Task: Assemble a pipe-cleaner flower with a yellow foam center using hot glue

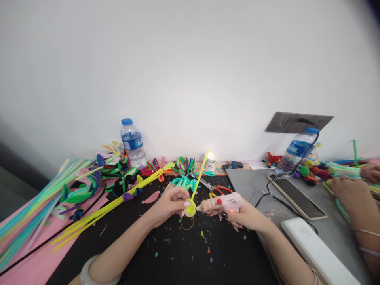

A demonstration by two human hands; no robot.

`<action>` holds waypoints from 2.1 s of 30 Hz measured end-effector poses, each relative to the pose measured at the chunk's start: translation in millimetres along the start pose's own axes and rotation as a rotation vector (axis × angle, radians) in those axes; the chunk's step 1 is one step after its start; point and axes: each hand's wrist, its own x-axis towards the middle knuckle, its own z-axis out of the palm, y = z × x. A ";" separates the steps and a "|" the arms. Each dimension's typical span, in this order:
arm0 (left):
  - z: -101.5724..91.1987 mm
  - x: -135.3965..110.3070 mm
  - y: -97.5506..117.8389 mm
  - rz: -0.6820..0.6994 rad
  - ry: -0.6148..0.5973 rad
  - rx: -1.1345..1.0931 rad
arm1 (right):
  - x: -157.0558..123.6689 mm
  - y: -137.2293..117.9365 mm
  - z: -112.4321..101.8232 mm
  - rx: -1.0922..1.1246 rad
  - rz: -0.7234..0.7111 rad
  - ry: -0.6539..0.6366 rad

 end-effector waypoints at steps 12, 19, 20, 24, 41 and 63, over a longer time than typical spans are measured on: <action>-2.1 -0.6 -4.8 0.006 -0.068 0.043 | 5.1 -19.7 7.6 -0.044 -0.165 0.033; -3.8 1.6 -6.4 0.006 -0.077 0.053 | 5.8 -21.4 8.6 -0.096 -0.165 0.046; -4.0 2.1 -6.5 0.006 -0.071 0.056 | 5.8 -21.8 8.6 -0.096 -0.178 0.042; -4.1 2.2 -6.6 0.001 -0.074 0.059 | 5.2 -25.0 8.8 -0.089 -0.221 0.040; -2.1 0.9 -5.7 -0.010 -0.069 0.041 | 4.9 -14.0 5.8 -0.159 -0.134 0.217; -3.7 1.9 -8.5 0.008 -0.060 0.026 | 2.8 -21.7 6.5 -0.324 -0.252 0.273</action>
